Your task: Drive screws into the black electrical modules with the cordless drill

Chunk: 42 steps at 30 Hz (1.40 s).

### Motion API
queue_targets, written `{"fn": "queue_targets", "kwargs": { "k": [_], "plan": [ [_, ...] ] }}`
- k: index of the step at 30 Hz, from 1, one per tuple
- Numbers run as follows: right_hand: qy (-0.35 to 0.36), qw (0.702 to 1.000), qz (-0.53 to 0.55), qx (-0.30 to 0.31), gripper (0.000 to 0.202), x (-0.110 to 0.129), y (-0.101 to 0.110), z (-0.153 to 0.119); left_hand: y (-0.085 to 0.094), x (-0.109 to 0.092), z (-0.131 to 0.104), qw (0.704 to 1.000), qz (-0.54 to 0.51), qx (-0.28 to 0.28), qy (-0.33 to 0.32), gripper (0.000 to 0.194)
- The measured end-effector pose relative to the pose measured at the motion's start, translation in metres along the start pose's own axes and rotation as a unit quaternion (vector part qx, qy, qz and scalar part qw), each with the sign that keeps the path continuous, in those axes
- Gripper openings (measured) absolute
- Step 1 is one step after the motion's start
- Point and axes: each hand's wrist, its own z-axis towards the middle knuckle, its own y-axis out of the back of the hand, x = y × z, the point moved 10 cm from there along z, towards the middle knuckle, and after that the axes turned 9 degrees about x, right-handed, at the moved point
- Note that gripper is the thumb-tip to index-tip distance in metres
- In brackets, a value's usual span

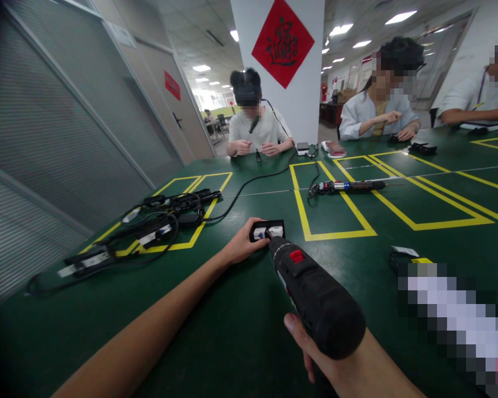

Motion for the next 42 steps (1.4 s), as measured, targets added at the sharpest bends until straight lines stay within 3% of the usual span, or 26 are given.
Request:
{"fn": "queue_targets", "kwargs": {
  "k": [7, 13, 30, 42],
  "plan": [
    [-0.011, 1.000, -0.006, -0.001, 0.028, -0.006, 0.001, 0.000, 0.001, 0.000, 0.000, 1.000, -0.002, -0.003, -0.013, 0.051],
    [0.013, 1.000, -0.025, -0.005, 0.027, 0.001, 0.002, 0.002, 0.000, 0.001, 0.000, 1.000, -0.005, 0.000, -0.004, 0.052],
    [-0.015, 0.999, -0.013, -0.042, 0.022, 0.019, 0.004, -0.016, 0.001, 0.002, -0.001, 1.000, -0.008, -0.002, 0.000, 0.052],
    [-0.015, 0.999, -0.027, -0.026, 0.024, 0.005, 0.004, -0.007, 0.001, 0.001, -0.001, 1.000, -0.003, 0.002, 0.001, 0.052]
  ]
}}
